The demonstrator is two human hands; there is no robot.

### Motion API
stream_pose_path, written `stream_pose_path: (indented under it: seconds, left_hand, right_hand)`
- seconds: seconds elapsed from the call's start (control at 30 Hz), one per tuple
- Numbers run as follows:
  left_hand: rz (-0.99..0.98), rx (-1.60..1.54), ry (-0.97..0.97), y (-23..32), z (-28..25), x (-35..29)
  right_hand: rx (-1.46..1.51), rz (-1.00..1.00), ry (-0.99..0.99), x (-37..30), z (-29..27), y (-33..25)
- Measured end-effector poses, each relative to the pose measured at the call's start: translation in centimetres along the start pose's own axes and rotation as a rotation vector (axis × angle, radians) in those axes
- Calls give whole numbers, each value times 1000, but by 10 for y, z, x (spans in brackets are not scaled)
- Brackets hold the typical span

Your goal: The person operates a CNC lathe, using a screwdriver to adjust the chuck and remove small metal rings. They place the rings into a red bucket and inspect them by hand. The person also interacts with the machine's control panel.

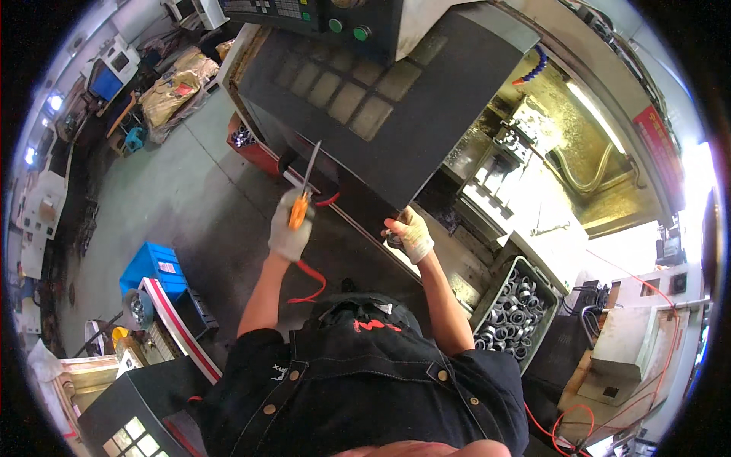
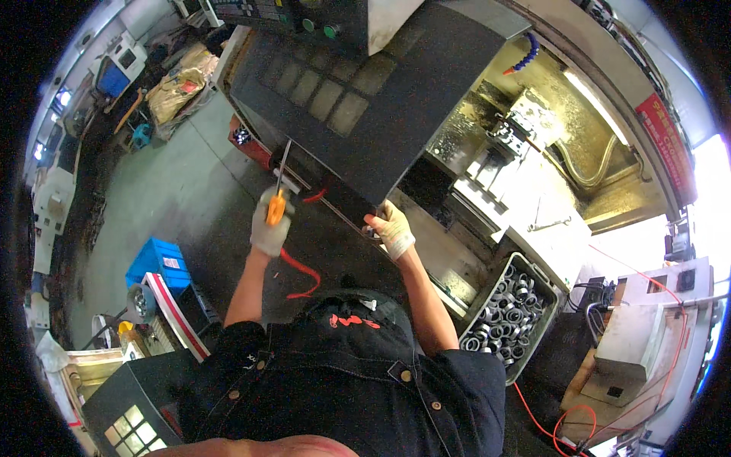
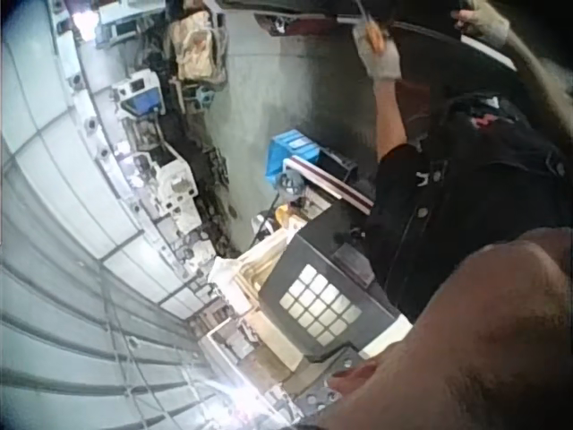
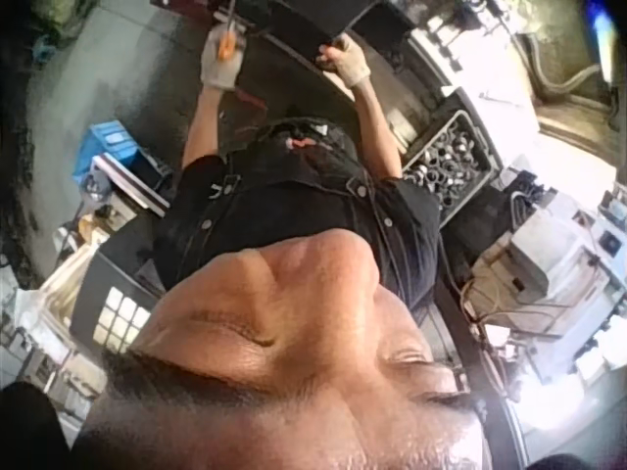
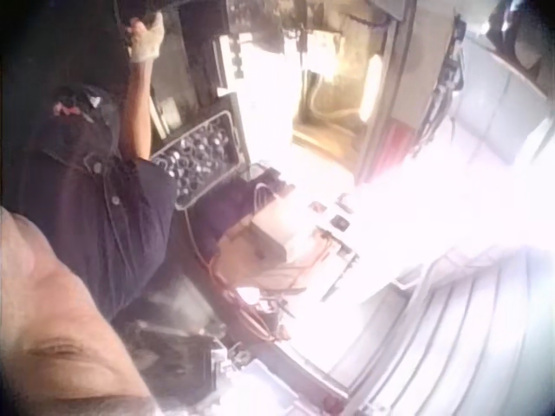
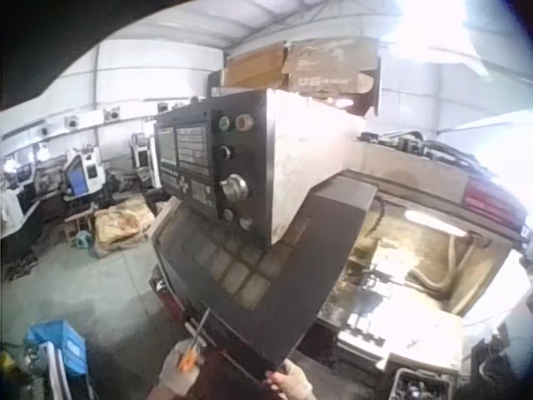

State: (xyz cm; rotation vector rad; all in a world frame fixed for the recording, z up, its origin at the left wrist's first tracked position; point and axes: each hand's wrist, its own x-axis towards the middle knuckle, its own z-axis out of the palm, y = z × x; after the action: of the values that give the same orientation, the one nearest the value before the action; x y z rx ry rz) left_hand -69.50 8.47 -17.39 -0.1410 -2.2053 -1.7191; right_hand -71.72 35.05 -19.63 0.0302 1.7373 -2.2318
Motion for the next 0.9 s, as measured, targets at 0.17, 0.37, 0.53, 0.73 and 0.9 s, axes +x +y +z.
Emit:
stream_pose_path:
  seconds: [0.17,0.37,0.53,0.73,0.9]
  left_hand:
    - [-405,112,80,-60,-28,-133]
    - [-271,454,-41,-35,0,-215]
    - [-433,308,-11,-31,15,-243]
    - [-398,517,-29,-38,0,-259]
    - [-514,501,-88,-73,-29,-262]
  right_hand:
    - [14,2,142,-59,-41,11]
    - [-64,-28,381,-137,-81,15]
    - [-91,-253,479,-188,-101,14]
    - [578,-325,901,-224,-133,82]
    - [931,271,704,-225,-140,180]
